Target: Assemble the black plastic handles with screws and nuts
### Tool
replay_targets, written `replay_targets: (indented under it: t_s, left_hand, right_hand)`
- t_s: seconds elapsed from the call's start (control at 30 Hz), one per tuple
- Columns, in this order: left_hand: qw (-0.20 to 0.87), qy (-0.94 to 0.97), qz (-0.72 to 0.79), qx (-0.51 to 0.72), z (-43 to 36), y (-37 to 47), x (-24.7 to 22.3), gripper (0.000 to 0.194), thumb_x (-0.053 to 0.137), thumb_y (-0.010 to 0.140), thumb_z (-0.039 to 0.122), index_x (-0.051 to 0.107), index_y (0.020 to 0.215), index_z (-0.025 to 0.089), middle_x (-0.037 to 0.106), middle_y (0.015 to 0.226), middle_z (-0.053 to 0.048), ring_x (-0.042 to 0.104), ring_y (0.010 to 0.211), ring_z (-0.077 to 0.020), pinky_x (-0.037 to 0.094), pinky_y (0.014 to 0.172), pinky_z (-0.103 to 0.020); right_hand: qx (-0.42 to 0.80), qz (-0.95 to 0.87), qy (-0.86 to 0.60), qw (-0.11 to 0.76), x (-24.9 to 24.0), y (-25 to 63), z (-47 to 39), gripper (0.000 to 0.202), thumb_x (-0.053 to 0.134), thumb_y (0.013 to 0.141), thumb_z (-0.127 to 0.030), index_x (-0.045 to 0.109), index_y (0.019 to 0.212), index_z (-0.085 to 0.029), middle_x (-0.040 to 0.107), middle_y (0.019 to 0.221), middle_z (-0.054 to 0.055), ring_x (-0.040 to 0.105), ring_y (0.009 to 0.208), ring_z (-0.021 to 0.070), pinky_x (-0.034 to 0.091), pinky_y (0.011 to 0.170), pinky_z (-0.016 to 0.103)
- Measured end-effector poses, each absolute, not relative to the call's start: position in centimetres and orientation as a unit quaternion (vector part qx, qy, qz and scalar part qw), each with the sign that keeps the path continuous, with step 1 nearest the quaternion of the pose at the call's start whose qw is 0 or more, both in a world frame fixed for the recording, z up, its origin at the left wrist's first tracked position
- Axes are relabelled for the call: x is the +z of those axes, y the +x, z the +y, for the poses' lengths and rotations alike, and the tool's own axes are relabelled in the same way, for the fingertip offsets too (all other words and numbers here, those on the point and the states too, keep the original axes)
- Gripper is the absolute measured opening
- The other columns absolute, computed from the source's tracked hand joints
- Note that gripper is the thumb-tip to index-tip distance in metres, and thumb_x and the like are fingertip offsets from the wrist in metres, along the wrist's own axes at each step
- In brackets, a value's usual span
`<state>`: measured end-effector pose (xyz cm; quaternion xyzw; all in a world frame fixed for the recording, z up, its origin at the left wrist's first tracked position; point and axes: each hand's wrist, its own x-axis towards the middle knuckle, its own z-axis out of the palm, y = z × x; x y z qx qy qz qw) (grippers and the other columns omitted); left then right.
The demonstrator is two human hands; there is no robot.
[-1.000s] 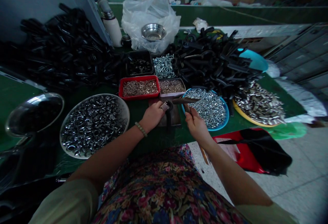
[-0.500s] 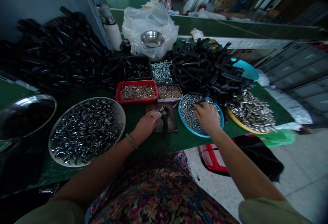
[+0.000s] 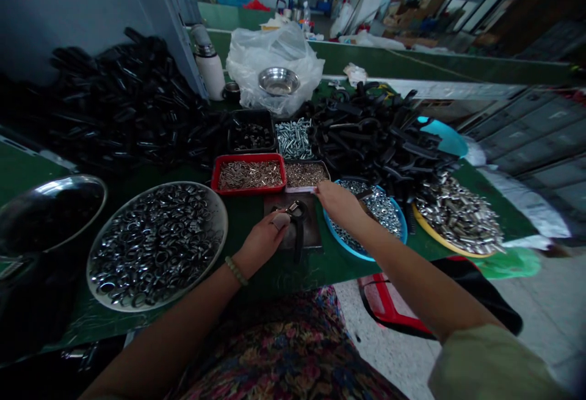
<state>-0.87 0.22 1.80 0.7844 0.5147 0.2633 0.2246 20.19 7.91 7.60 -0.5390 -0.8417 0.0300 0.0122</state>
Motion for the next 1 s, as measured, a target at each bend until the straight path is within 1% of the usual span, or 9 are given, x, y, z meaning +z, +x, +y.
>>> replay_targets:
  t_s: [0.07,0.13,0.17,0.23,0.33,0.67,0.77,0.9,1.0]
  left_hand:
    - [0.223,0.787,0.510,0.265,0.3,-0.9,1.8,0.022,0.045,0.094,0.022,0.059,0.111,0.023,0.062,0.122,-0.007,0.057,0.116,-0.0179,0.045,0.104,-0.035]
    - [0.219,0.789,0.510,0.263,0.4,-1.0,1.8,0.022,0.045,0.094,0.022,0.059,0.110,0.022,0.063,0.120,-0.007,0.057,0.115,-0.0182,0.045,0.103,-0.034]
    - [0.218,0.789,0.511,0.262,0.4,-1.0,1.8,0.022,0.045,0.094,0.023,0.059,0.110,0.021,0.063,0.120,-0.008,0.058,0.115,-0.0185,0.045,0.103,-0.034]
    - [0.219,0.791,0.508,0.262,0.5,-1.1,1.9,0.022,0.044,0.094,0.023,0.059,0.110,0.020,0.063,0.119,-0.008,0.057,0.115,-0.0186,0.045,0.103,-0.033]
    - [0.221,0.794,0.499,0.267,0.6,-1.1,1.8,0.022,0.043,0.094,0.024,0.058,0.110,0.020,0.062,0.120,-0.009,0.056,0.116,-0.0183,0.044,0.104,-0.033]
    - [0.215,0.791,0.505,0.269,0.6,-1.0,1.3,0.022,0.044,0.094,0.023,0.057,0.112,0.020,0.062,0.121,-0.009,0.057,0.115,-0.0189,0.046,0.102,-0.035]
    - [0.210,0.794,0.502,0.272,0.7,-1.1,1.2,0.022,0.045,0.094,0.022,0.057,0.111,0.020,0.062,0.120,-0.009,0.057,0.115,-0.0195,0.047,0.100,-0.036]
    - [0.194,0.795,0.498,0.286,0.7,-1.0,1.0,0.020,0.045,0.094,0.022,0.057,0.110,0.020,0.064,0.116,-0.008,0.059,0.110,-0.0195,0.049,0.098,-0.036]
    - [0.191,0.794,0.497,0.293,0.7,-1.0,0.8,0.020,0.045,0.094,0.022,0.057,0.110,0.020,0.064,0.115,-0.008,0.059,0.110,-0.0191,0.049,0.097,-0.035]
  right_hand:
    - [0.146,-0.795,-0.566,0.163,7.3,20.3,6.4,0.020,0.038,0.097,-0.027,0.050,0.109,-0.016,0.068,0.092,0.012,0.066,0.083,0.0212,0.049,0.073,0.031]
    - [0.267,-0.735,-0.547,0.298,6.3,19.9,4.9,0.020,0.037,0.097,-0.032,0.044,0.110,-0.019,0.068,0.088,0.008,0.067,0.075,0.0181,0.051,0.070,0.030]
    - [0.306,-0.712,-0.531,0.343,5.8,19.5,4.3,0.019,0.036,0.097,-0.034,0.043,0.108,-0.020,0.068,0.088,0.007,0.067,0.074,0.0173,0.052,0.070,0.030]
    - [0.339,-0.682,-0.515,0.394,4.6,18.7,3.4,0.017,0.037,0.097,-0.037,0.043,0.101,-0.021,0.067,0.088,0.007,0.067,0.073,0.0170,0.053,0.070,0.031]
    - [0.339,-0.667,-0.520,0.412,3.5,17.7,2.9,0.016,0.039,0.096,-0.037,0.041,0.096,-0.022,0.066,0.087,0.007,0.067,0.072,0.0169,0.054,0.069,0.031]
    - [0.327,-0.688,-0.517,0.391,2.6,17.0,2.5,0.017,0.041,0.095,-0.038,0.041,0.100,-0.022,0.068,0.090,0.008,0.069,0.075,0.0177,0.054,0.068,0.030]
    - [0.331,-0.669,-0.535,0.396,2.5,16.5,2.7,0.017,0.044,0.094,-0.039,0.042,0.097,-0.022,0.067,0.085,0.006,0.069,0.073,0.0189,0.054,0.065,0.031]
    - [0.406,-0.598,-0.519,0.456,2.7,16.3,3.4,0.018,0.043,0.095,-0.042,0.041,0.093,-0.024,0.064,0.078,0.001,0.065,0.063,0.0166,0.055,0.062,0.032]
    - [0.467,-0.551,-0.495,0.484,2.8,16.4,3.5,0.022,0.047,0.092,-0.046,0.040,0.090,-0.025,0.064,0.078,-0.001,0.064,0.061,0.0155,0.057,0.061,0.032]
